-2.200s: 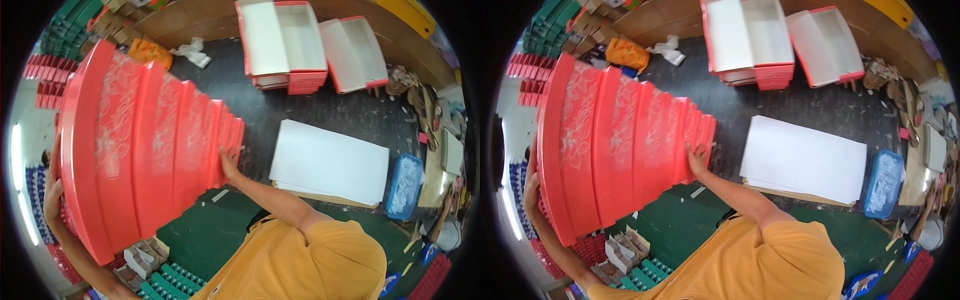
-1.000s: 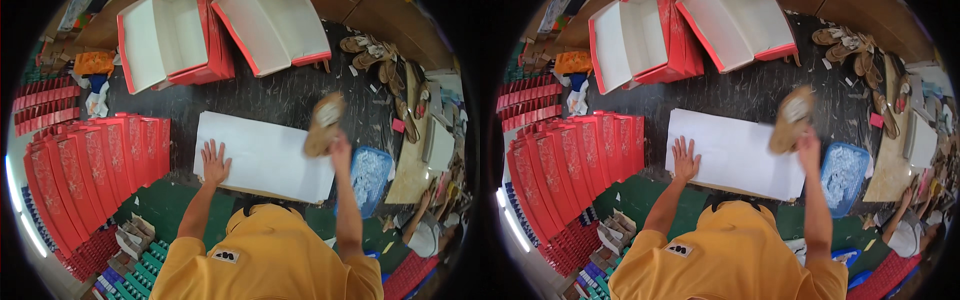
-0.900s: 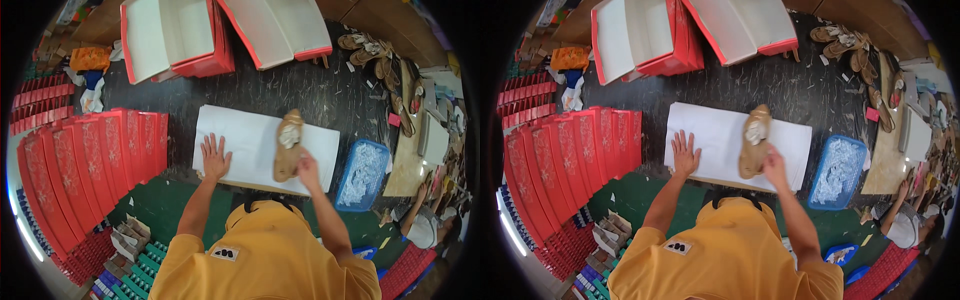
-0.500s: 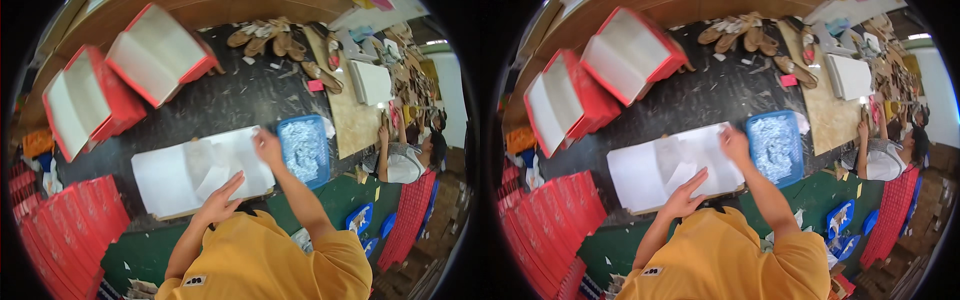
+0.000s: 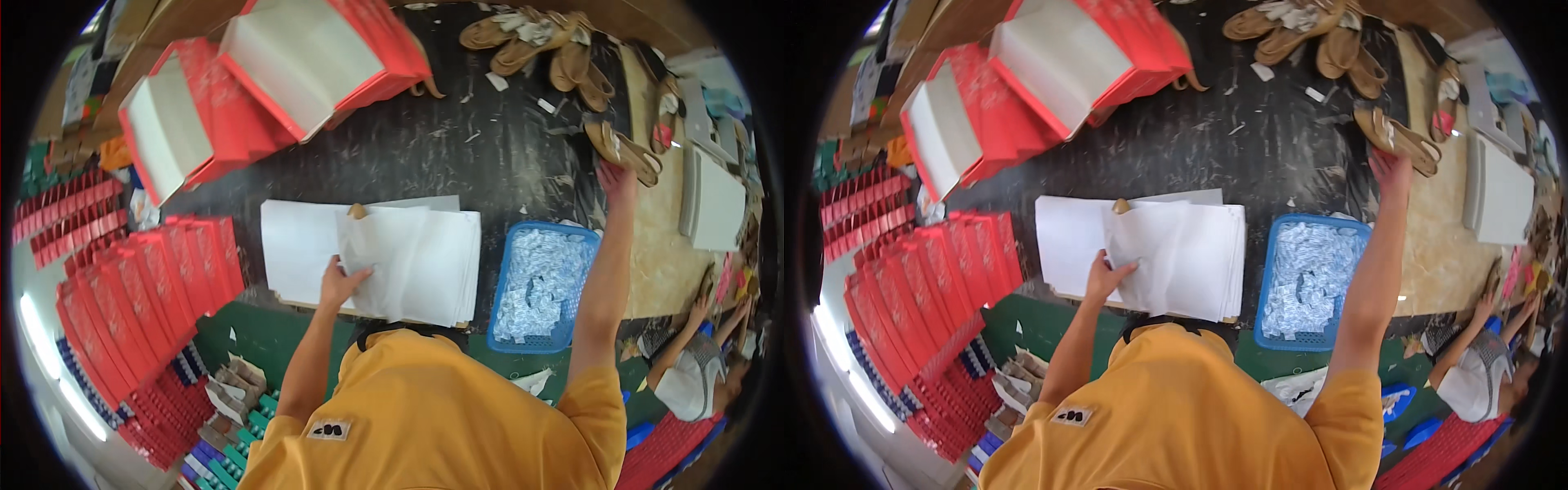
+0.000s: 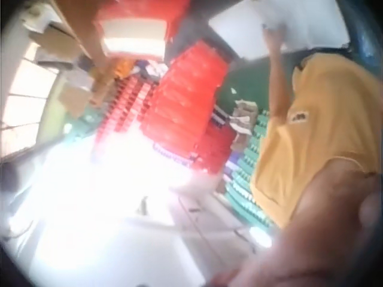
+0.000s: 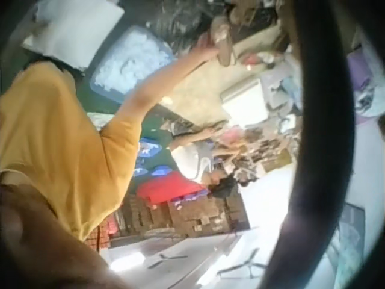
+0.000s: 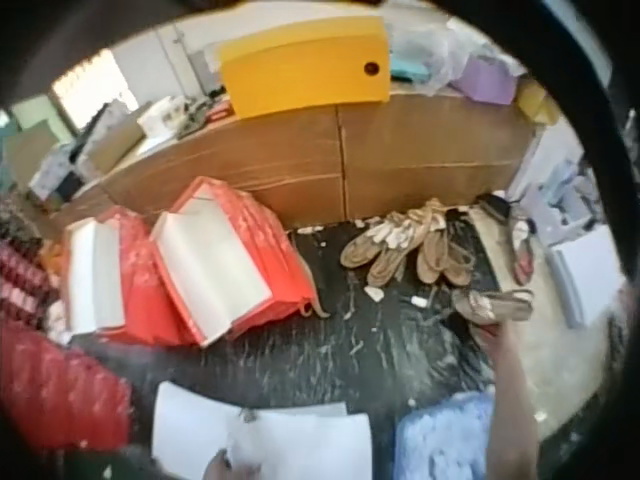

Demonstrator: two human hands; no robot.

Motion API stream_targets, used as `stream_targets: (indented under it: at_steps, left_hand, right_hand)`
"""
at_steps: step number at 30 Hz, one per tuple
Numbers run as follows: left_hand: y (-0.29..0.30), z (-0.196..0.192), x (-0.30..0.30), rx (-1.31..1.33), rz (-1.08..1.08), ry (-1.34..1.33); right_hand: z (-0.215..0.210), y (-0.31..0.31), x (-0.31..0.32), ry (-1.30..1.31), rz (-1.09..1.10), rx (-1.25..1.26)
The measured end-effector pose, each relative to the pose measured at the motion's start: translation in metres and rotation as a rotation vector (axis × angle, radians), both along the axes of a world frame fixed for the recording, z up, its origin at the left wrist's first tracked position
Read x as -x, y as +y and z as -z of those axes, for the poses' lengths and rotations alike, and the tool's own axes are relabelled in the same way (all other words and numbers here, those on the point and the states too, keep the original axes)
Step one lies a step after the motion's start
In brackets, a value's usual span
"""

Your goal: The person wraps shoes in paper by hand, places them into shoeboxes, covers each box with a lid, and stacks the packed shoeboxes.

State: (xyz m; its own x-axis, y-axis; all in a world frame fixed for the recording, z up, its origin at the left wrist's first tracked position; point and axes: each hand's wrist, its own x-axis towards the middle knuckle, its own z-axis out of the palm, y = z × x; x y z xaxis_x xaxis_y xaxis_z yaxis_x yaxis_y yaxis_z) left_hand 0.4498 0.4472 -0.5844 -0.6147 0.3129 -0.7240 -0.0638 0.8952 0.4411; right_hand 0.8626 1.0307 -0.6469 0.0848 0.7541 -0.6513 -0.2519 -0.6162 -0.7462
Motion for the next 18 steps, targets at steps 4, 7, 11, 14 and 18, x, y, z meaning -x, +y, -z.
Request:
stream_targets:
  at_steps: [4, 7, 11, 14, 18]
  left_hand:
    - [-0.007, -0.015, -0.027, -0.142, -0.058, 0.129]
    - [-0.003, -0.021, -0.026, -0.408, -0.175, -0.002]
    - [-0.016, -0.045, -0.014, -0.453, -0.369, -0.248]
    - [-0.055, -0.028, -0.003, -0.429, -0.367, -0.202]
    - [-0.05, -0.046, -0.023, -0.615, -0.471, -0.186]
  right_hand:
    - [-0.097, -0.151, 0.06, 0.264, -0.024, -0.274]
    - [-0.128, -0.261, 0.074, 0.868, -0.161, -0.158]
    - [-0.117, -0.403, 0.138, 0.214, -0.455, 0.083]
    - [-0.128, -0.478, 0.232, -0.236, -1.15, -0.268]
    - [-0.143, -0.543, 0.318, -1.041, -1.577, -0.469]
